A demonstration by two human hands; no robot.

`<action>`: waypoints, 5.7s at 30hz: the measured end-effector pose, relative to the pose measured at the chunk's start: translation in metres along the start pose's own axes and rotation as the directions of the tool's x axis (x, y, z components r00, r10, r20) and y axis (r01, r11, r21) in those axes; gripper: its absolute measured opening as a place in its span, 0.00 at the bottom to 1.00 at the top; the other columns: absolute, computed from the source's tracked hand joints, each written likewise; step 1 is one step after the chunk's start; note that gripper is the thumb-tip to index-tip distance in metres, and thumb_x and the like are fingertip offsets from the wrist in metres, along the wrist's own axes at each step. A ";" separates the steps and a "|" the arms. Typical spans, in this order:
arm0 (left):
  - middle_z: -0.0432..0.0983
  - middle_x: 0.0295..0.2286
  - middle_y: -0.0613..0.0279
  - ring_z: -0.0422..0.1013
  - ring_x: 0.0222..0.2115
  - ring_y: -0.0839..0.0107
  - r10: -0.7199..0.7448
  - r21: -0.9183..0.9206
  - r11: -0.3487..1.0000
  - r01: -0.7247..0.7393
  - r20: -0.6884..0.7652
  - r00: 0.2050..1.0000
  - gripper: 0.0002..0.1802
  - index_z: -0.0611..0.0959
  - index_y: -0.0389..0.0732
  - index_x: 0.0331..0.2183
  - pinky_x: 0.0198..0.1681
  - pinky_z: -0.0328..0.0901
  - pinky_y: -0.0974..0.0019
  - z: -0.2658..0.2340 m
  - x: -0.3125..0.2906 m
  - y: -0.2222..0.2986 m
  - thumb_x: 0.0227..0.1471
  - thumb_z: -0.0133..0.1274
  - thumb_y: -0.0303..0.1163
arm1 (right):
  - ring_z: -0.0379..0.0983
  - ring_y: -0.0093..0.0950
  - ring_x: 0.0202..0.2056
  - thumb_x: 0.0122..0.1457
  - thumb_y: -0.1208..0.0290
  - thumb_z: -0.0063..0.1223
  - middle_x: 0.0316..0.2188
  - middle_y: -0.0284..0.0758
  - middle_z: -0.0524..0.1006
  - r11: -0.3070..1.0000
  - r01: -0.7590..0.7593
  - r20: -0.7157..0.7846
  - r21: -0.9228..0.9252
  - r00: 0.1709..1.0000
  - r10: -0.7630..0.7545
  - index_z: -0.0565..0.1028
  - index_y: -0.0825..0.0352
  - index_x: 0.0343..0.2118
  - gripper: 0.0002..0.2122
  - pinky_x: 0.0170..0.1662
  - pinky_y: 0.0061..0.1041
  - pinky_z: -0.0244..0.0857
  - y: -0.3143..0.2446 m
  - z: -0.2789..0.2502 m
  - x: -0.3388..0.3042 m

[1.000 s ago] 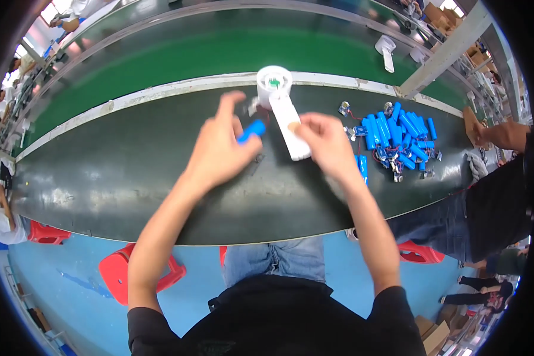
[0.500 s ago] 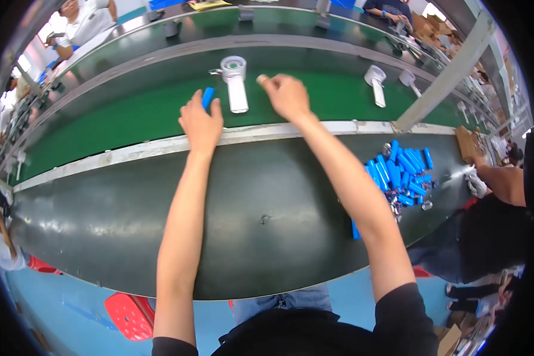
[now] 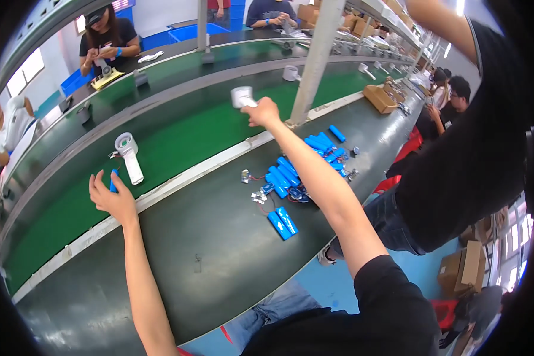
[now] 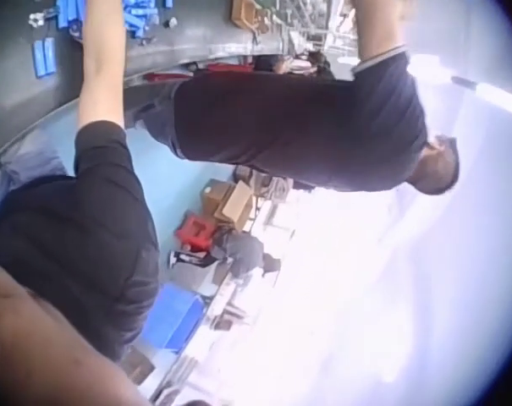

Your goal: The person assembles electronic components for a small portable fan by hand, attaching a battery and adhesive tape to a plastic housing on a conveyor belt.

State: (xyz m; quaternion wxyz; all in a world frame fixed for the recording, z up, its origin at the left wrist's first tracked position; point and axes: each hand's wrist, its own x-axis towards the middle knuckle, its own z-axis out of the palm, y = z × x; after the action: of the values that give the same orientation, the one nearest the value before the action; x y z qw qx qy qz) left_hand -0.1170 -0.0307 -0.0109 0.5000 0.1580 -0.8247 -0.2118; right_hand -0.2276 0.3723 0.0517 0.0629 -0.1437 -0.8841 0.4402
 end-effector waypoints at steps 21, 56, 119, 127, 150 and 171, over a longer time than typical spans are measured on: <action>0.76 0.39 0.59 0.73 0.42 0.70 0.376 -0.612 0.714 0.340 0.745 0.551 0.30 0.70 0.39 0.50 0.49 0.66 0.65 -0.129 -0.082 0.088 0.46 0.64 0.29 | 0.78 0.29 0.33 0.61 0.59 0.55 0.31 0.40 0.81 0.885 0.393 -0.242 -0.250 0.860 -0.450 0.80 0.70 0.40 0.17 0.36 0.30 0.69 0.067 -0.081 -0.196; 0.82 0.33 0.56 0.80 0.33 0.69 0.217 -0.612 0.376 0.696 0.788 0.576 0.15 0.82 0.32 0.44 0.42 0.73 0.67 -0.239 -0.089 0.114 0.52 0.57 0.17 | 0.64 0.10 0.23 0.58 0.77 0.59 0.35 0.29 0.77 0.809 0.199 0.399 0.553 0.789 -0.467 0.79 0.68 0.43 0.10 0.25 0.13 0.58 -0.010 -0.016 -0.285; 0.79 0.40 0.54 0.75 0.33 0.66 0.438 -0.664 0.685 0.301 0.705 0.557 0.17 0.83 0.35 0.47 0.37 0.68 0.69 -0.179 -0.100 0.065 0.53 0.55 0.20 | 0.69 0.18 0.27 0.48 0.84 0.62 0.31 0.32 0.74 0.410 0.846 0.057 0.342 0.417 -0.907 0.78 0.70 0.31 0.07 0.28 0.16 0.64 0.013 0.065 -0.280; 0.79 0.40 0.53 0.74 0.33 0.67 0.491 -0.698 0.666 0.263 0.676 0.549 0.16 0.83 0.33 0.46 0.37 0.68 0.69 -0.176 -0.098 0.060 0.53 0.55 0.20 | 0.70 0.19 0.27 0.49 0.84 0.63 0.32 0.32 0.74 0.401 0.846 0.124 0.350 0.383 -0.915 0.78 0.70 0.32 0.08 0.28 0.17 0.65 0.012 0.061 -0.277; 0.79 0.40 0.53 0.75 0.35 0.64 0.520 -0.708 0.664 0.239 0.667 0.533 0.17 0.82 0.34 0.46 0.39 0.69 0.68 -0.178 -0.095 0.061 0.52 0.55 0.17 | 0.70 0.20 0.25 0.46 0.83 0.65 0.31 0.33 0.75 0.317 0.906 0.058 0.280 0.313 -0.948 0.78 0.69 0.32 0.09 0.26 0.18 0.65 0.011 0.063 -0.277; 0.79 0.41 0.52 0.76 0.38 0.63 0.497 -0.703 0.632 0.326 0.690 0.526 0.17 0.83 0.33 0.45 0.44 0.70 0.67 -0.182 -0.091 0.056 0.51 0.56 0.18 | 0.72 0.22 0.27 0.48 0.82 0.65 0.30 0.33 0.74 0.367 0.881 0.124 0.300 0.345 -0.930 0.80 0.68 0.34 0.09 0.28 0.19 0.68 0.006 0.055 -0.283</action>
State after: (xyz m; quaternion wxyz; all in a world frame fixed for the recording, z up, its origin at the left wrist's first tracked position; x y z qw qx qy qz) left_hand 0.0834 0.0260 0.0234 0.0617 -0.2407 -0.7898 -0.5608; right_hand 0.0298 0.2460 0.0177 0.1871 0.4402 -0.7693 0.4235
